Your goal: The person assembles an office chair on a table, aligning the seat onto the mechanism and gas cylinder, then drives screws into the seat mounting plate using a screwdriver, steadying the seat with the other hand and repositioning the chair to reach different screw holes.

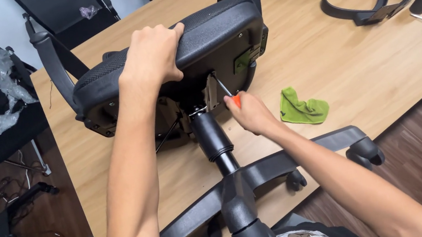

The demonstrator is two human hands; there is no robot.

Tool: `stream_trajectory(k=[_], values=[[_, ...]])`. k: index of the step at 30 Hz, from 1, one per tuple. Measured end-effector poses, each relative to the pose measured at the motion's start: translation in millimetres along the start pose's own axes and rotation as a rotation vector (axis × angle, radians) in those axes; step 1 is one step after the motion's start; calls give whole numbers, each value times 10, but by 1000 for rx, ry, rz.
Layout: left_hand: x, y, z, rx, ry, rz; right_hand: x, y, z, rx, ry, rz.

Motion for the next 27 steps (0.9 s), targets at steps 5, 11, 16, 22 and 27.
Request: stream_trajectory(k=[5,11,16,22,27], values=[[-8,-3,-34,11,-25,-10,427,-437,-217,-490,-348,-893],[54,20,-141,6,-82,-53,399,-650,-114,-963,-659,-1383],[92,32,-218,3,-130,-75,135,-351,-76,-446,-296,-605],[95,24,-208,-10,-124,-75,155,-264,-190,-123,-122,-122],[120,22,-169,-23,-112,-82,556,-821,-350,-929,-561,-1304]])
Point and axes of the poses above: each hand's wrist, its own z-axis away from the middle knuckle, its own y-axis out of the back of the hand, x = y × z, the point moved 6 cm from there along -z, towards the middle knuckle, and after that the axes turned 5 degrees about z, right-handed, at the moved point
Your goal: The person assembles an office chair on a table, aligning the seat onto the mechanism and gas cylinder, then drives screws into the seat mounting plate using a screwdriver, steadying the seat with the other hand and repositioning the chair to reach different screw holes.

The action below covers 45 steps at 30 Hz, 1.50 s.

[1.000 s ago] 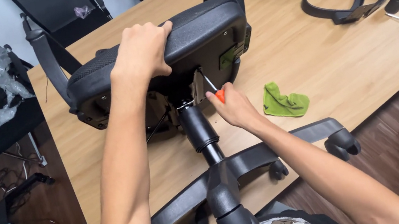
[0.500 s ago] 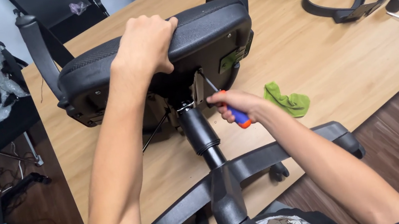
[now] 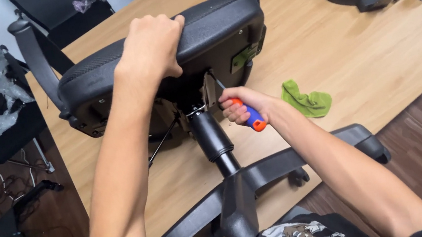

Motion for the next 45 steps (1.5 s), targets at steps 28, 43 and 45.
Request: stream_trajectory(k=[28,43,45], values=[[12,77,36,-57,52,3,-101,-220,228,208,253,33],[5,109,148,-51,93,40,-951,-200,1223,513,275,1524],[-3,92,148,-54,98,39,-980,-113,1410,549,128,1539]])
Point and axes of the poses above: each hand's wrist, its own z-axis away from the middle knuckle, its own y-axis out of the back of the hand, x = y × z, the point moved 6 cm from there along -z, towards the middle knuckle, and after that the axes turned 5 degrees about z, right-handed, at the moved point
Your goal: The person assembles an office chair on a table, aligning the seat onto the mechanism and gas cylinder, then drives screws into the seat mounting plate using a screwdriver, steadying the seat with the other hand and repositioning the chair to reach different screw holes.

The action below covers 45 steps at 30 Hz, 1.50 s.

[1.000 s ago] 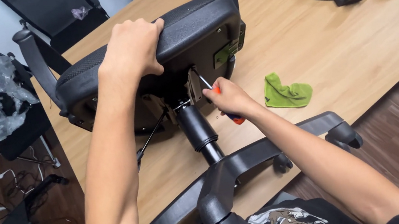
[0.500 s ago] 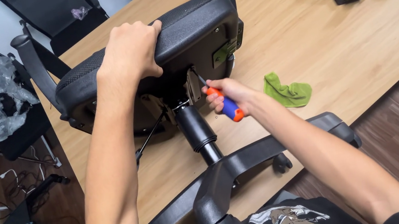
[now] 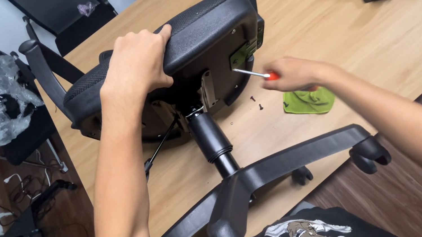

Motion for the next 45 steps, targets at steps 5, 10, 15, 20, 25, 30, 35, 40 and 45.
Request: stream_trajectory(k=[5,10,15,20,25,30,35,40,45], values=[[22,12,46,9,-1,7,1352,-637,-572,-55,50,162],[27,62,133,53,26,4,2129,-1445,-887,-92,-28,255],[39,84,175,105,14,11,2207,-1693,-972,23,-73,240],[34,76,192,132,42,-17,2092,-1606,-1052,156,-81,281],[32,46,206,132,72,-59,2155,-1655,-1210,120,-50,375],[32,-3,243,161,74,-71,2125,-1692,-1297,72,-13,385],[19,-93,310,210,61,-82,1882,-1530,-1294,34,-59,303],[-64,-81,525,342,-8,148,988,-1182,-1106,21,290,73],[-231,-96,877,394,14,122,-59,-689,-669,96,577,44]])
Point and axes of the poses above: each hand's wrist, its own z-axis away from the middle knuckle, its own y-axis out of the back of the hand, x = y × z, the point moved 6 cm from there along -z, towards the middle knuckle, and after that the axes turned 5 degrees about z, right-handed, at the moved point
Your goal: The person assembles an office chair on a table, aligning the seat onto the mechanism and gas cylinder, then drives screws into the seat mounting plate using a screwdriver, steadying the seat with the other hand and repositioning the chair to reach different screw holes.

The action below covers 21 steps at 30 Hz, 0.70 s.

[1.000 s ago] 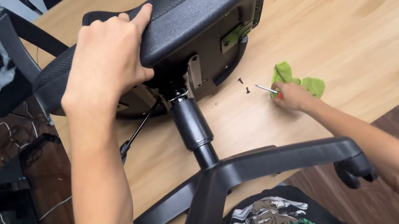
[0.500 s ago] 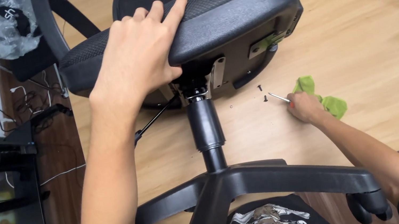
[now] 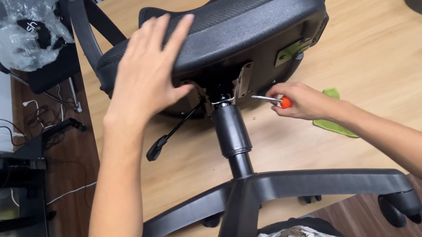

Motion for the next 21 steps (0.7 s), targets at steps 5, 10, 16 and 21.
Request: stream_trajectory(k=[5,10,16,21], values=[[-492,-60,411,-45,209,-86,-816,310,-81,0,149,26],[-772,-101,592,133,277,99,-1342,235,-192,-19,315,130],[-753,-70,689,386,252,233,-1572,-112,-530,78,211,288],[-800,41,631,374,261,319,-1692,-316,-694,333,250,116]])
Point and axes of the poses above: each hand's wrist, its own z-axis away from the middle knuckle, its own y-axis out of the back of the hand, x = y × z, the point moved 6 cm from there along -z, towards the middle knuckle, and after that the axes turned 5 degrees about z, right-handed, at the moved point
